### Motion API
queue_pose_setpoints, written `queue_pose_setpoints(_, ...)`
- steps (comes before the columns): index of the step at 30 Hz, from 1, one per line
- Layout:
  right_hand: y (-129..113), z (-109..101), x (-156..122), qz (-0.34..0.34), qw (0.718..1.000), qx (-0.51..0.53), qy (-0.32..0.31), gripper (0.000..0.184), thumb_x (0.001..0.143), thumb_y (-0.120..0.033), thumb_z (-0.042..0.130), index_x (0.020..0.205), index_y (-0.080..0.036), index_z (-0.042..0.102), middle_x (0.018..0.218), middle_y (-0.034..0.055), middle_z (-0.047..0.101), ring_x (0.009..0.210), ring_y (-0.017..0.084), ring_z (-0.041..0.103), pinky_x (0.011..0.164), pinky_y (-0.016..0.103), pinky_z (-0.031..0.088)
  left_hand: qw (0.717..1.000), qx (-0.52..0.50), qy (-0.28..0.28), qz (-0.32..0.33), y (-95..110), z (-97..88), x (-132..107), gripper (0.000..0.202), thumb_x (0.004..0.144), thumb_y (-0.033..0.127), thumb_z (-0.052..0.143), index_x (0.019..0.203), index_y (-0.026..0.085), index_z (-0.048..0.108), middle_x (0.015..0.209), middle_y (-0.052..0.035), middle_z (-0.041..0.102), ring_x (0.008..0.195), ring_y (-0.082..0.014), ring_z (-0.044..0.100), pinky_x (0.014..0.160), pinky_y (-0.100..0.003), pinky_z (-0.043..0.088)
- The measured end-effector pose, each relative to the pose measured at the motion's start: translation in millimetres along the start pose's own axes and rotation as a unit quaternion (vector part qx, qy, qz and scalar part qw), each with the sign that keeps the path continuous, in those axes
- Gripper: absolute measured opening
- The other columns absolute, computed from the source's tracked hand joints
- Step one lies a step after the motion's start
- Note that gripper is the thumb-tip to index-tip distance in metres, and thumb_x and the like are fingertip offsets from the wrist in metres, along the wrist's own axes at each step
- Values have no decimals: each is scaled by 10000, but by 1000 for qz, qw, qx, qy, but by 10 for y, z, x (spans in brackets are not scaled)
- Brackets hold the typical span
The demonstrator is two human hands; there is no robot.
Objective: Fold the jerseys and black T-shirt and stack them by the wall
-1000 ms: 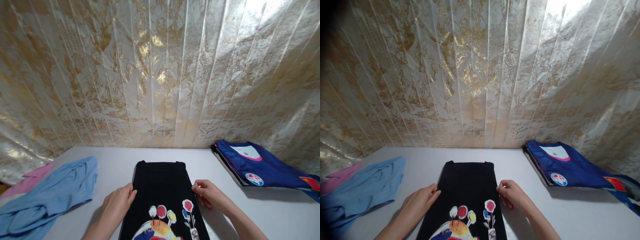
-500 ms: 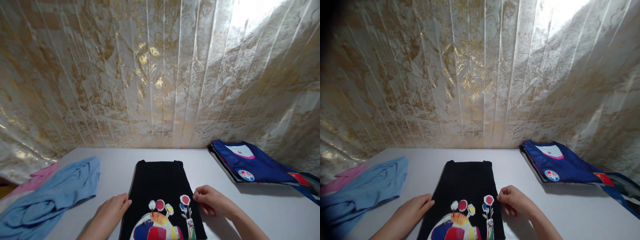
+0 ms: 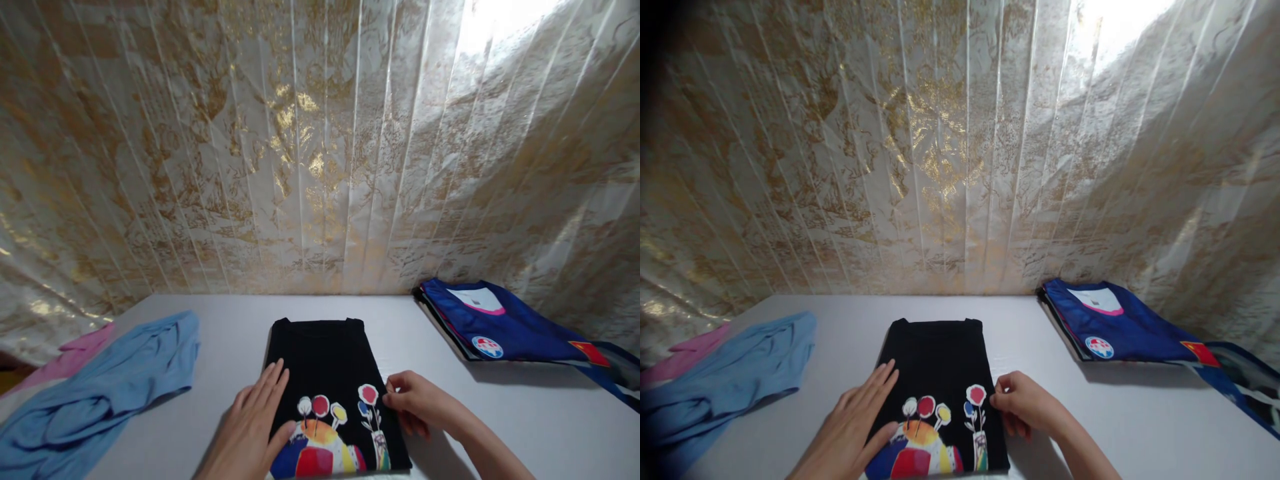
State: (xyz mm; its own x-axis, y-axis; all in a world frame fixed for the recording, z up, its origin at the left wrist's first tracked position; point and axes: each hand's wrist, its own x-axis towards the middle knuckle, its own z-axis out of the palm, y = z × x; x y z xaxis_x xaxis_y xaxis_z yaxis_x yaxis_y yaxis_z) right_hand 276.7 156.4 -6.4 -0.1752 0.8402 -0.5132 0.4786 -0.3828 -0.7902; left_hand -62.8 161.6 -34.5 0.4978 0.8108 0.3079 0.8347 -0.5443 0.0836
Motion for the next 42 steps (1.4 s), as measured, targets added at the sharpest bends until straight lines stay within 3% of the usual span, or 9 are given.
queue_pose_setpoints(3, -7, -45, 6, -7, 1000, 3, -8, 210, 702, -403, 568, 691, -216, 473, 406, -52, 560, 265, 62, 385, 266, 160, 272, 1000, 3, -25, 5, -45, 147, -50, 612, 944, 500, 402, 1484, 253, 256, 1521, -54, 283, 1373, -243, 337, 1050, -388, 350)
queue_pose_setpoints(5, -36, -97, 44, -23, 1000, 19, 1, 256, 700, -455, 565, 724, -209, 499, 421, -49, 569, 273, 64, 400, 279, 162, 287, 998, -9, -66, -7, 24, 85, 25, 609, 947, 475, 398, 1486, 239, 242, 1529, -52, 238, 1392, -251, 295, 1087, -425, 307)
queue_pose_setpoints(8, -125, -190, 170, -41, 998, 40, 23, 314, 702, -503, 563, 753, -195, 526, 435, -44, 574, 290, 68, 420, 296, 168, 304, 988, -54, -143, 13, 310, -150, 299, 605, 943, 416, 409, 1484, 210, 235, 1540, -42, 165, 1421, -245, 208, 1128, -466, 244)
queue_pose_setpoints(11, -235, -274, 353, -52, 997, 42, 38, 324, 717, -508, 565, 722, -185, 527, 460, -30, 585, 309, 67, 430, 306, 170, 305, 973, -118, -181, 77, 695, -323, 636, 627, 927, 419, 440, 1481, 193, 250, 1547, -42, 125, 1436, -241, 142, 1152, -487, 184)
queue_pose_setpoints(14, -320, -342, 543, -59, 995, 43, 62, 334, 747, -504, 546, 657, -185, 506, 482, -26, 578, 326, 58, 426, 323, 174, 331, 956, -176, -200, 122, 992, -300, 892, 646, 935, 490, 414, 1468, 148, 290, 1546, -81, 128, 1440, -242, 118, 1166, -481, 138)
queue_pose_setpoints(17, -362, -400, 705, -58, 994, 46, 83, 333, 768, -489, 533, 639, -184, 505, 497, -32, 564, 335, 54, 407, 328, 178, 343, 950, -203, -201, 125, 1120, -150, 1022, 678, 941, 531, 373, 1460, 102, 302, 1542, -118, 151, 1439, -251, 114, 1169, -479, 122)
queue_pose_setpoints(23, -369, -479, 939, -77, 988, 38, 128, 237, 772, -376, 564, 642, -194, 484, 453, -74, 491, 332, 51, 378, 321, 171, 306, 940, -225, -205, 154, 1095, 62, 1045, 731, 918, 585, 396, 1471, 121, 278, 1551, -113, 151, 1441, -277, 96, 1156, -499, 163)
queue_pose_setpoints(37, -385, -455, 1038, -91, 979, -14, 184, 39, 780, -225, 518, 764, -199, 494, 449, -90, 491, 313, 65, 404, 296, 154, 270, 938, -213, -190, 197, 1068, 88, 1043, 616, 929, 448, 448, 1464, 189, 285, 1547, -72, 236, 1433, -288, 149, 1120, -522, 210)
queue_pose_setpoints(42, -407, -457, 1088, -136, 968, -20, 209, 95, 770, -242, 514, 852, -195, 502, 557, -72, 517, 399, 86, 466, 328, 168, 311, 936, -216, -194, 197, 1066, 101, 1045, 623, 934, 482, 432, 1459, 173, 300, 1544, -89, 233, 1431, -299, 153, 1112, -528, 224)
